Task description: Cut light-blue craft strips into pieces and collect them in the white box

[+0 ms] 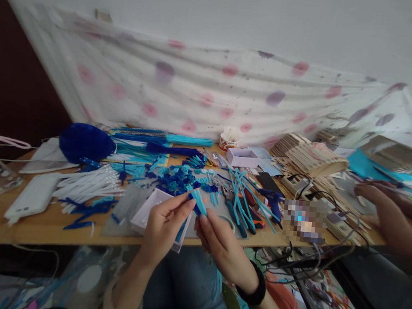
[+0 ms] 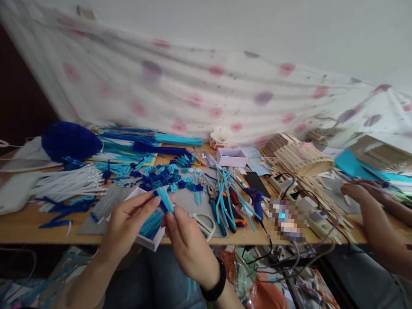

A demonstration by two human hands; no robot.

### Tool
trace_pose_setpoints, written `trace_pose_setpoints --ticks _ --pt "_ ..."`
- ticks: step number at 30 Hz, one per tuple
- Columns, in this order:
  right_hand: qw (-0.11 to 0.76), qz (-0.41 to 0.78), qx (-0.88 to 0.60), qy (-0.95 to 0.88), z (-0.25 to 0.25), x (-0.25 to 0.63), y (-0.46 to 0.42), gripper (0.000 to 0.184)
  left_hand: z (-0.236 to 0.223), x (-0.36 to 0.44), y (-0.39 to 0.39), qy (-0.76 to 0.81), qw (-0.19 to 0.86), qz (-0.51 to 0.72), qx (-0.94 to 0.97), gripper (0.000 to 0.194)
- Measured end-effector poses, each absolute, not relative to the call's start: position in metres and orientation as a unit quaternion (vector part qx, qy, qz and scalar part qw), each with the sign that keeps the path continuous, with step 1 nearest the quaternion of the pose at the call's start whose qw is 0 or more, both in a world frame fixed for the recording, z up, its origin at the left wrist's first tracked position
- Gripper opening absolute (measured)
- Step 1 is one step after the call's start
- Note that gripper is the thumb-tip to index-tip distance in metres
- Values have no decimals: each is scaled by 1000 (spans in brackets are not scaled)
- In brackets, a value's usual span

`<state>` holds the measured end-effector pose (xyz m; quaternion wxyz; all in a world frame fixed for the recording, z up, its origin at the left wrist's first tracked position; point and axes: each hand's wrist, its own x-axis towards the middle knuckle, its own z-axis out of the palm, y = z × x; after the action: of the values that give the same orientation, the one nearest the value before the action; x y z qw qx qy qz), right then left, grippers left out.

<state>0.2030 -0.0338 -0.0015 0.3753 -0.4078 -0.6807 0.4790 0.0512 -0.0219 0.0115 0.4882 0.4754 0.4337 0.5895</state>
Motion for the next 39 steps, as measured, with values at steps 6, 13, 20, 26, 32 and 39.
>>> trace_pose_setpoints --ticks 6,13,20,26,32,39 --pt "379 494 -399 -673 -1 203 -33 36 7 47 -17 409 516 562 501 30" --pt "367 601 -345 -621 2 206 -33 39 -2 35 -11 308 616 535 490 38" --pt "390 605 -332 -610 -2 203 -32 48 2 37 -17 331 579 537 517 30" --pt "389 592 -321 -629 -5 201 -30 42 8 35 -19 327 574 543 518 22" --pt "383 573 -331 -645 -3 199 -28 35 3 34 -13 334 587 578 458 20" --pt "370 560 -296 -679 1 203 -26 26 7 35 -8 344 610 590 401 20"
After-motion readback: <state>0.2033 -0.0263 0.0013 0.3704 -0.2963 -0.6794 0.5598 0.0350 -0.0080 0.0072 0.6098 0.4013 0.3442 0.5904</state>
